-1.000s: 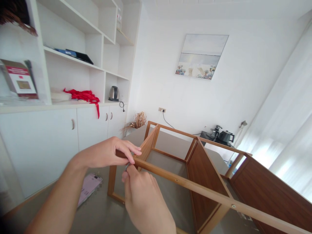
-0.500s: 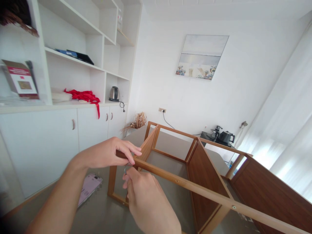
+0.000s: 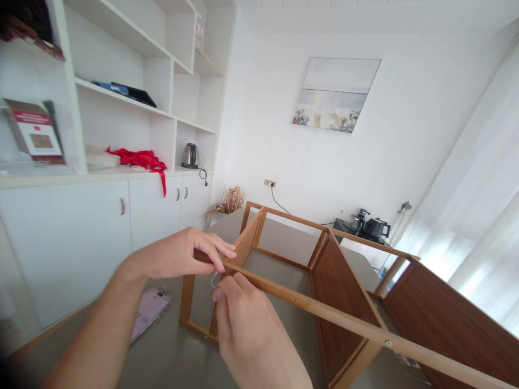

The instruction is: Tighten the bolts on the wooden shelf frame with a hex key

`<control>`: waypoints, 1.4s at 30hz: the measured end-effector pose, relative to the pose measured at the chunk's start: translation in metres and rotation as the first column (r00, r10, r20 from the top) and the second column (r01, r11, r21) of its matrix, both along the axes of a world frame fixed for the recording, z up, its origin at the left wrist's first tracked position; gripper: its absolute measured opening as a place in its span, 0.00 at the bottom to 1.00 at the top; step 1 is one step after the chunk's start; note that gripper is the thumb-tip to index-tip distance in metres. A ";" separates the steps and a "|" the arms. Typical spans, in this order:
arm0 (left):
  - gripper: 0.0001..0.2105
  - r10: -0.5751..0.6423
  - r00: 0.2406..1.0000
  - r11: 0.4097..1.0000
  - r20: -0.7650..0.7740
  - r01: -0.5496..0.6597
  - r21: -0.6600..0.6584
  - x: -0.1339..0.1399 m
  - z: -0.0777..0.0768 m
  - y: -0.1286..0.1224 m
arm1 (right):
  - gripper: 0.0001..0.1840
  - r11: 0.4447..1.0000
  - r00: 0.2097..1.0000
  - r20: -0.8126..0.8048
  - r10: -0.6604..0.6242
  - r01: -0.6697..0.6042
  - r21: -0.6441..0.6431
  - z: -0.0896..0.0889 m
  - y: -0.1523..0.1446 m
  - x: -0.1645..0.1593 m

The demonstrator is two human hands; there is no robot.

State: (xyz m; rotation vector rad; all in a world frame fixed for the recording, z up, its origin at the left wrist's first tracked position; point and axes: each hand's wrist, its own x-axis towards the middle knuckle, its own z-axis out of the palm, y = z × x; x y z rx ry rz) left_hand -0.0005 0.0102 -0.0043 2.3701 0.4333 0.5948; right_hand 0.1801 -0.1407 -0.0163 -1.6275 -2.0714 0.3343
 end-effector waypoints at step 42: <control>0.12 -0.007 1.000 1.000 0.009 0.007 0.018 0.001 0.001 -0.001 | 0.12 0.997 0.994 0.084 -0.075 0.074 0.014 -0.009 0.014 -0.011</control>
